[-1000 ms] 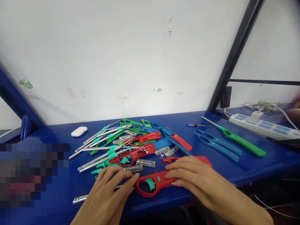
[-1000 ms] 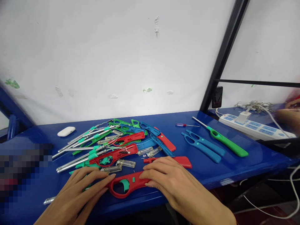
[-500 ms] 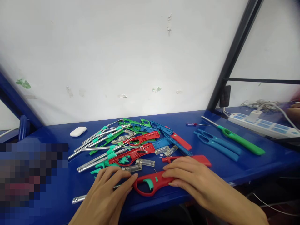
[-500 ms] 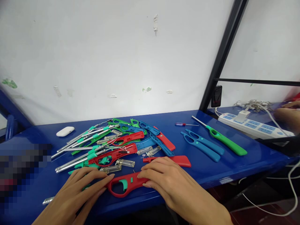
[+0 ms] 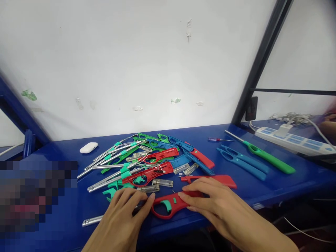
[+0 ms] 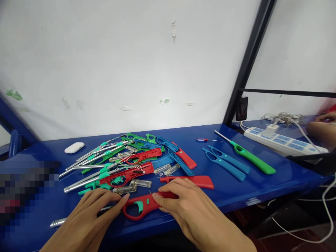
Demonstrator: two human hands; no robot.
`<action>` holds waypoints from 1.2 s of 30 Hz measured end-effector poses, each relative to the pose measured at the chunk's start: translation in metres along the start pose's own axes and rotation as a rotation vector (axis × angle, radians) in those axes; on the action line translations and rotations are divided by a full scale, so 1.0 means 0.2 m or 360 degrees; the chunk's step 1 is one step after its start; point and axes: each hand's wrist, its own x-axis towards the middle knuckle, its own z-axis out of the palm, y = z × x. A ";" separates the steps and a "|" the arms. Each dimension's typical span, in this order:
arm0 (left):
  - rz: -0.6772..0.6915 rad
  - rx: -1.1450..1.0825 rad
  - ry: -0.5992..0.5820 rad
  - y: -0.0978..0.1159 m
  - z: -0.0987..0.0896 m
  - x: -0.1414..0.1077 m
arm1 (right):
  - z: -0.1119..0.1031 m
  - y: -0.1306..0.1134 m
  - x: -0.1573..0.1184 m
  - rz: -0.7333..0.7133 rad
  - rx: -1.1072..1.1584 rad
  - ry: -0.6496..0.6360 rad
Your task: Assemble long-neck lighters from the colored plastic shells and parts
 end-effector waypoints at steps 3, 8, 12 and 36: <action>-0.0008 0.0010 -0.0073 0.00 0.00 -0.01 | 0.03 -0.01 0.00 -0.0003 0.0010 0.0141; -0.0060 -0.0082 -0.0075 0.01 -0.01 -0.01 | 0.06 -0.02 0.04 -0.0143 -0.0052 0.0307; -0.0060 -0.0125 0.0096 0.02 -0.03 0.01 | 0.07 -0.02 0.05 -0.0235 -0.0148 0.0361; -0.0044 -0.0011 0.0244 0.05 -0.07 0.05 | 0.10 -0.01 0.02 -0.0306 -0.0134 0.0674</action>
